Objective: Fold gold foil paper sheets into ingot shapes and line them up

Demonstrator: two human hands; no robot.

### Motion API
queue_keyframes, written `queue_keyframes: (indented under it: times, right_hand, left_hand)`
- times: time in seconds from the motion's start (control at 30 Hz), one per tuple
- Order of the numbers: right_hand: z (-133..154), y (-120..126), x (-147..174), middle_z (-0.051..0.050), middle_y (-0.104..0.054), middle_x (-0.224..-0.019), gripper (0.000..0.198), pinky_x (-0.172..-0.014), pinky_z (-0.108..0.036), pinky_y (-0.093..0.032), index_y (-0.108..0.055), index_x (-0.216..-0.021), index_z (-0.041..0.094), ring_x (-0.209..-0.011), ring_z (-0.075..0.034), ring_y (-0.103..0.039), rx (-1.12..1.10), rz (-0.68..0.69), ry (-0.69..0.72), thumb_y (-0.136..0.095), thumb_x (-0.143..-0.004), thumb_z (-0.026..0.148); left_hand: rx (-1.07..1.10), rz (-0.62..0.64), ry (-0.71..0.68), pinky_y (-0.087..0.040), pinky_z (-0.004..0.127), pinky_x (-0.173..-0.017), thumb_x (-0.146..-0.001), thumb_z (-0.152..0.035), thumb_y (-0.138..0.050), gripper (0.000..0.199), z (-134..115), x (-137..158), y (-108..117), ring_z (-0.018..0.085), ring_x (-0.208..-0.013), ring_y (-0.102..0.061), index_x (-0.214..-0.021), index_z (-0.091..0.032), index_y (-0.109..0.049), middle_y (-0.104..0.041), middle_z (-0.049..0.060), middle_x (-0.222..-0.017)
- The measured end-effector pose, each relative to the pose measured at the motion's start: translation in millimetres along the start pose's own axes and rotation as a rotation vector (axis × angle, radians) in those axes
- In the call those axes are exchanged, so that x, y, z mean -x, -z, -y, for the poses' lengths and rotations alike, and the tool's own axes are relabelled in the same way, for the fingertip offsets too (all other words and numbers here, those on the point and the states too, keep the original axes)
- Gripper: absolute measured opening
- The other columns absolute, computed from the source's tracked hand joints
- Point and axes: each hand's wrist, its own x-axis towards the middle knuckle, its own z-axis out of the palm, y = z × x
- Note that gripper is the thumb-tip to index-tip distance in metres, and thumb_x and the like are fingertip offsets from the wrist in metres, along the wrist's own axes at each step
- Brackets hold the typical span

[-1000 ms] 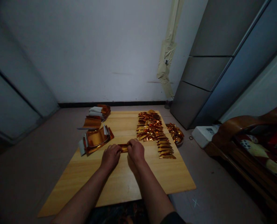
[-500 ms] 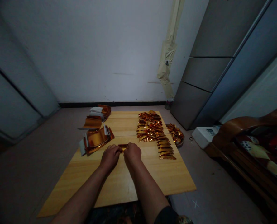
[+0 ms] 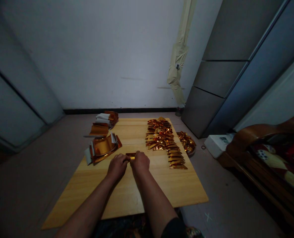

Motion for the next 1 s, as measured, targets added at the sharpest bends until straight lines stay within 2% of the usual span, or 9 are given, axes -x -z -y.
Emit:
queue_keyframes:
  times: [0.17,0.37,0.73,0.87,1.0]
  right_hand:
    - [-9,4,-2,-0.009,-0.072,-0.1,0.024,-0.065,-0.024,-0.042,-0.068,-0.099,0.021,-0.09,-0.021,-0.068,-0.037,0.028,-0.002,-0.059,-0.078,0.024]
    - [-18,8,-2,-0.009,-0.073,-0.096,0.02,-0.06,-0.023,-0.037,-0.071,-0.095,0.02,-0.086,-0.019,-0.067,-0.08,0.008,-0.012,-0.055,-0.083,0.021]
    - [-44,14,-5,-0.008,-0.073,-0.089,0.016,-0.058,-0.023,-0.032,-0.072,-0.085,0.018,-0.081,-0.018,-0.065,-0.12,-0.006,-0.066,-0.057,-0.08,0.015]
    - [-53,19,0,-0.009,-0.072,-0.089,0.019,-0.059,-0.023,-0.031,-0.071,-0.085,0.018,-0.079,-0.018,-0.064,-0.103,-0.052,-0.091,-0.053,-0.083,0.015]
    - [-49,30,5,-0.006,-0.071,-0.084,0.018,-0.058,-0.022,-0.032,-0.07,-0.084,0.019,-0.076,-0.016,-0.062,-0.154,-0.114,-0.099,-0.054,-0.078,0.012]
  left_hand:
    - [-0.006,-0.003,-0.008,-0.042,0.032,-0.086,-0.084,-0.014,-0.053,0.021,2,0,-2,0.021,-0.096,-0.056,-0.091,-0.023,-0.071,-0.067,0.004,-0.094]
    - [0.015,-0.004,-0.009,-0.041,0.032,-0.087,-0.084,-0.015,-0.052,0.022,4,0,-3,0.021,-0.097,-0.055,-0.09,-0.023,-0.071,-0.067,0.004,-0.095]
    - [0.027,0.019,0.006,-0.041,0.032,-0.089,-0.084,-0.014,-0.052,0.023,2,0,0,0.021,-0.099,-0.056,-0.091,-0.024,-0.071,-0.068,0.004,-0.096]
    - [0.037,-0.004,0.007,-0.041,0.031,-0.088,-0.083,-0.013,-0.052,0.023,0,0,1,0.02,-0.098,-0.056,-0.09,-0.023,-0.072,-0.068,0.004,-0.095]
    - [0.044,-0.009,-0.001,-0.041,0.031,-0.087,-0.083,-0.013,-0.052,0.023,0,1,0,0.02,-0.097,-0.056,-0.088,-0.023,-0.072,-0.067,0.004,-0.093]
